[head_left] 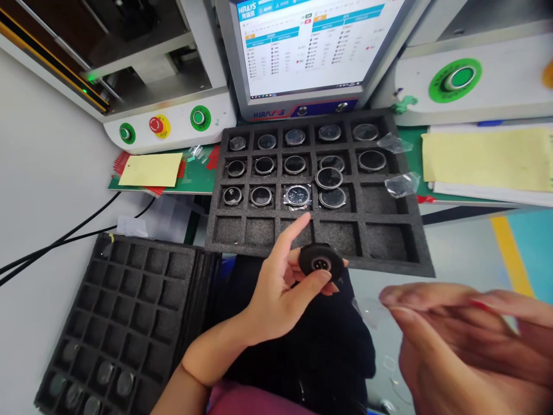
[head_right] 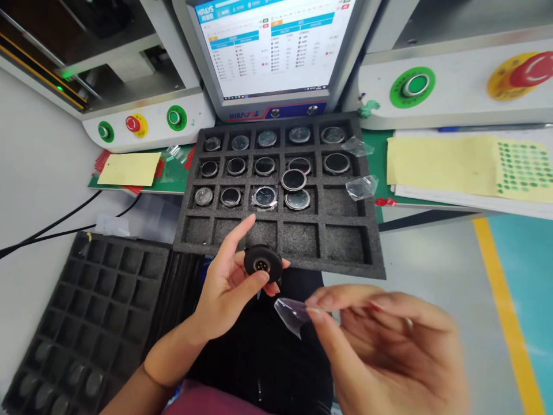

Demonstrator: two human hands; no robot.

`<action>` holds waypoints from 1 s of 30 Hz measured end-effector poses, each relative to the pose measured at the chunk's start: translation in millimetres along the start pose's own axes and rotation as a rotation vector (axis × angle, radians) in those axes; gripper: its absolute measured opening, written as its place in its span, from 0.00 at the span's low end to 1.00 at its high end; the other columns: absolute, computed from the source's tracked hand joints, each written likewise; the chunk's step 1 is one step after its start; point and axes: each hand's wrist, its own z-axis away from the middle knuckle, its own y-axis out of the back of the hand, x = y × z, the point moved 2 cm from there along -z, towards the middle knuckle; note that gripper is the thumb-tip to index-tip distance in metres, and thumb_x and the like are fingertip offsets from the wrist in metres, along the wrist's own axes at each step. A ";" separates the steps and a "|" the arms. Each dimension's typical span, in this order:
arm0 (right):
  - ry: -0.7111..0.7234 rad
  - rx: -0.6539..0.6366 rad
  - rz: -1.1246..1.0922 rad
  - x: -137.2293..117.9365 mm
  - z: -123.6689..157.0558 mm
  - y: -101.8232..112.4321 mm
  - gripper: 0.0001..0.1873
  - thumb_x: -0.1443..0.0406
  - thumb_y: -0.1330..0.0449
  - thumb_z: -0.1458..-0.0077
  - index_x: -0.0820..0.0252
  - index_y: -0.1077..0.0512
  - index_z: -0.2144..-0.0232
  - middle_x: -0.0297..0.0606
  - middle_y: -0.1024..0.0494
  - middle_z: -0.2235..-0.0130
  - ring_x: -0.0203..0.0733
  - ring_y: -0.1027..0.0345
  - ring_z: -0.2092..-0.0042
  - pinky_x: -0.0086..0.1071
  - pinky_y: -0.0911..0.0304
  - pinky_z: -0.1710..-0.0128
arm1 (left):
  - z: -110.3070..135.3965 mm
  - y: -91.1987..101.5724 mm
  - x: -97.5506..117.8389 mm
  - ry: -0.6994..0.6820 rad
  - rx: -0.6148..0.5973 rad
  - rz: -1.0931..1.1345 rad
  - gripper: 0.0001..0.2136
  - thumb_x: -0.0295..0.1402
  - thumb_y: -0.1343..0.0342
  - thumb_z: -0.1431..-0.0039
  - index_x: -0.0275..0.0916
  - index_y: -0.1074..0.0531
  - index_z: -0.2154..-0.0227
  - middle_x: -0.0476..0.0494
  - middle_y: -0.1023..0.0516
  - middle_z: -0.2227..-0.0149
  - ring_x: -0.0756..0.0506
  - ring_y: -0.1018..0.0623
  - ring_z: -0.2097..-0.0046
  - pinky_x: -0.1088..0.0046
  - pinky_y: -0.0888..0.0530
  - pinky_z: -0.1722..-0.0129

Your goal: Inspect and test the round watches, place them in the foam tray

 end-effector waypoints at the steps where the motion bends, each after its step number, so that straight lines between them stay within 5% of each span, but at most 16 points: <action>1: -0.039 0.008 -0.054 -1.9 0.0 -6.8 0.23 0.72 0.28 0.60 0.51 0.33 0.64 0.27 0.24 0.73 0.38 0.28 0.72 0.32 0.26 0.69 | -0.3 -1.1 -1.0 0.029 0.005 0.040 0.25 0.36 0.37 0.43 0.44 0.34 0.43 0.44 0.18 0.59 0.50 0.21 0.67 0.73 0.23 0.64; 7: -0.058 0.001 -0.147 5.2 -8.0 -14.6 0.23 0.77 0.29 0.60 0.55 0.31 0.64 0.31 0.21 0.73 0.37 0.25 0.73 0.26 0.25 0.70 | -2.5 -3.9 -0.4 0.180 -0.034 0.155 0.14 0.41 0.37 0.44 0.36 0.33 0.66 0.41 0.18 0.66 0.50 0.22 0.70 0.76 0.25 0.69; 11: -0.105 0.011 -0.171 11.0 -12.6 -12.2 0.21 0.76 0.29 0.61 0.55 0.30 0.66 0.31 0.22 0.74 0.37 0.25 0.73 0.26 0.25 0.69 | -5.1 -3.2 1.8 0.194 -0.016 0.067 0.15 0.41 0.37 0.44 0.36 0.33 0.66 0.43 0.21 0.66 0.55 0.27 0.74 0.80 0.30 0.74; 17: -0.132 0.040 -0.214 10.7 -10.0 -14.0 0.21 0.76 0.29 0.62 0.56 0.30 0.66 0.30 0.23 0.75 0.35 0.26 0.73 0.25 0.26 0.69 | -6.3 -7.9 -9.7 0.252 -0.030 0.269 0.17 0.44 0.38 0.44 0.40 0.40 0.68 0.48 0.22 0.66 0.49 0.21 0.68 0.72 0.26 0.65; 23: -0.163 0.023 -0.221 15.5 -1.5 -18.3 0.20 0.75 0.29 0.59 0.56 0.31 0.64 0.30 0.22 0.75 0.36 0.26 0.74 0.27 0.26 0.70 | -5.6 -10.8 -23.7 0.246 0.033 0.125 0.16 0.46 0.42 0.42 0.36 0.32 0.72 0.53 0.32 0.79 0.55 0.35 0.77 0.79 0.38 0.76; 30: -0.280 0.079 -0.216 24.1 5.0 -29.0 0.20 0.69 0.28 0.59 0.56 0.32 0.66 0.29 0.22 0.76 0.42 0.23 0.61 0.31 0.26 0.64 | -2.8 -19.7 -16.0 0.152 0.070 0.157 0.15 0.42 0.38 0.45 0.38 0.35 0.65 0.45 0.21 0.65 0.50 0.23 0.70 0.73 0.28 0.68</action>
